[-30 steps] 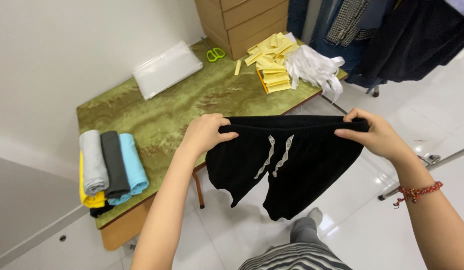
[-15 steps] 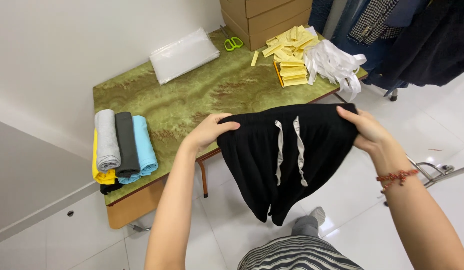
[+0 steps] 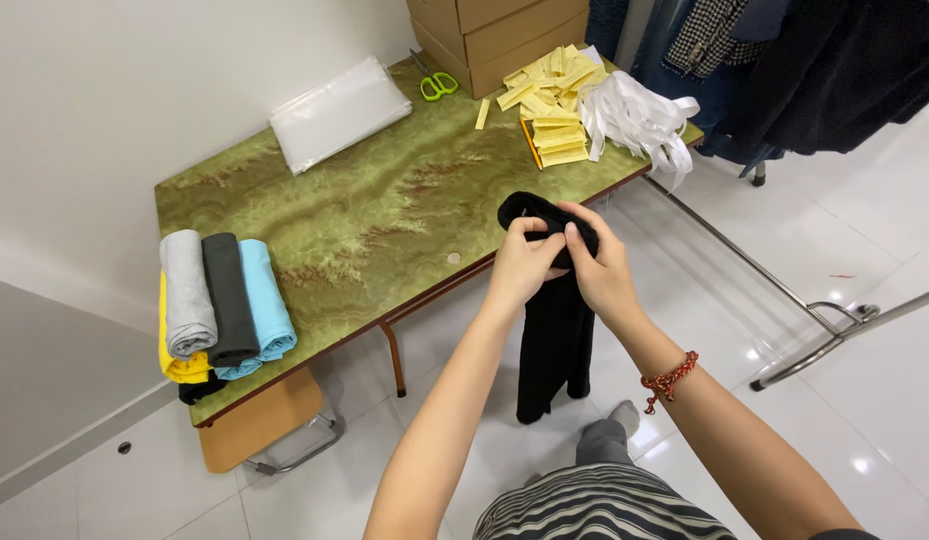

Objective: The person folds a pair of black pants and a pair of purple shorts on a table. They then place the folded purple shorts into a clear plastic bag, seal it, and put it into a cardboard box.

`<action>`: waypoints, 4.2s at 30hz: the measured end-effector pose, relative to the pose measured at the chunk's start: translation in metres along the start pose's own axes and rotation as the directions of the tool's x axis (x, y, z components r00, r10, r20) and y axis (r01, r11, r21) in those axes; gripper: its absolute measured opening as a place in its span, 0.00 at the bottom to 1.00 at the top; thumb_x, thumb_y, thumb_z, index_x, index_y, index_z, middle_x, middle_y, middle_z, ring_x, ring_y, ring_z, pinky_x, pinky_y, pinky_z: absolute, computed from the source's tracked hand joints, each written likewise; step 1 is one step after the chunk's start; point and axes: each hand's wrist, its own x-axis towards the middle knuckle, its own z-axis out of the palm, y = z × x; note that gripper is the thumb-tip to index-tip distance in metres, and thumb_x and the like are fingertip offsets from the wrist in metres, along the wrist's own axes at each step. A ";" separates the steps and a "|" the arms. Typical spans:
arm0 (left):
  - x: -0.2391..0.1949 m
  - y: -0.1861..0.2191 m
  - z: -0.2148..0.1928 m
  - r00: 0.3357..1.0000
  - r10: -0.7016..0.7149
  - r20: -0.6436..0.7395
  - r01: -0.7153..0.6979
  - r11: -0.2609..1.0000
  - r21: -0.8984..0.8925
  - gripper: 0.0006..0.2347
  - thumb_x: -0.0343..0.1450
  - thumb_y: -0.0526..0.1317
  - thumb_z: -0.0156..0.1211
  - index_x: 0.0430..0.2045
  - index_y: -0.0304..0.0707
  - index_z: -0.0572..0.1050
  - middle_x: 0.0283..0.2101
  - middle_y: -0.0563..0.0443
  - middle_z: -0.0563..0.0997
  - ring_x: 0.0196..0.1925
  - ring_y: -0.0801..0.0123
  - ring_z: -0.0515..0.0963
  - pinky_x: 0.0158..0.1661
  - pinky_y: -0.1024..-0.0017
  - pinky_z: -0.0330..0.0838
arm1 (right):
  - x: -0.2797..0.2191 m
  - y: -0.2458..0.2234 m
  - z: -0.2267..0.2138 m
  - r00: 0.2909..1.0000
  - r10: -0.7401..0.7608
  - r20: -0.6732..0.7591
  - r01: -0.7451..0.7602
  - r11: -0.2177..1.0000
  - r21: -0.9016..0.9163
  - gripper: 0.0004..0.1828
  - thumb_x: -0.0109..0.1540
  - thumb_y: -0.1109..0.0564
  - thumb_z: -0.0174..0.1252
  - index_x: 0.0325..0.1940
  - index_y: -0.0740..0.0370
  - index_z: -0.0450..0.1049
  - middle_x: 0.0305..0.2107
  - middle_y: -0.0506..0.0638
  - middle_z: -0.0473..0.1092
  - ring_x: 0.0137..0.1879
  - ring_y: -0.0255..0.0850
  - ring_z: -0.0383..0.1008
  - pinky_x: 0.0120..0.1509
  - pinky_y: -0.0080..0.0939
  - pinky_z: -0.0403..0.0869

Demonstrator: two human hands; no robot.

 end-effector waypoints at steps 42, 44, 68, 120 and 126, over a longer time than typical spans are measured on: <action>-0.073 -0.002 -0.091 0.922 0.386 0.038 -0.387 0.922 0.031 0.35 0.66 0.71 0.54 0.55 0.41 0.79 0.56 0.52 0.83 0.59 0.68 0.81 0.60 0.71 0.73 | 0.063 -0.063 -0.032 0.559 -0.240 0.793 0.688 0.668 -0.283 0.18 0.69 0.55 0.62 0.60 0.64 0.71 0.47 0.58 0.74 0.54 0.57 0.72 0.61 0.54 0.67; -0.084 -0.031 -0.105 0.968 0.231 -0.101 -0.224 0.972 0.073 0.37 0.67 0.72 0.43 0.54 0.43 0.80 0.58 0.49 0.83 0.62 0.62 0.81 0.63 0.62 0.71 | 0.060 -0.078 -0.034 0.555 -0.263 0.789 0.686 0.682 -0.255 0.18 0.68 0.58 0.62 0.61 0.65 0.72 0.49 0.58 0.74 0.55 0.56 0.73 0.63 0.55 0.67; -0.066 -0.196 -0.089 0.859 -0.505 -0.081 0.429 0.797 -0.424 0.25 0.73 0.51 0.62 0.67 0.54 0.66 0.47 0.48 0.81 0.41 0.71 0.79 0.33 0.74 0.59 | 0.076 -0.057 -0.094 0.732 -0.383 0.563 0.651 0.637 -0.413 0.24 0.67 0.72 0.63 0.68 0.72 0.72 0.56 0.63 0.72 0.60 0.59 0.69 0.65 0.56 0.64; -0.036 -0.137 -0.085 0.941 -0.160 -0.299 0.257 0.912 0.319 0.17 0.70 0.36 0.66 0.54 0.47 0.84 0.47 0.62 0.87 0.40 0.77 0.79 0.46 0.74 0.75 | 0.111 0.009 -0.158 0.857 -0.413 0.310 0.484 0.436 -0.759 0.30 0.59 0.77 0.60 0.67 0.67 0.73 0.48 0.63 0.70 0.54 0.66 0.66 0.74 0.82 0.53; -0.038 -0.154 -0.110 0.928 -0.139 -0.346 0.291 0.849 0.441 0.12 0.71 0.39 0.68 0.48 0.45 0.86 0.39 0.58 0.87 0.41 0.73 0.83 0.42 0.70 0.75 | 0.099 0.003 -0.135 0.796 -0.477 0.373 0.596 0.507 -0.623 0.29 0.57 0.80 0.56 0.63 0.70 0.70 0.52 0.65 0.70 0.58 0.68 0.69 0.74 0.78 0.55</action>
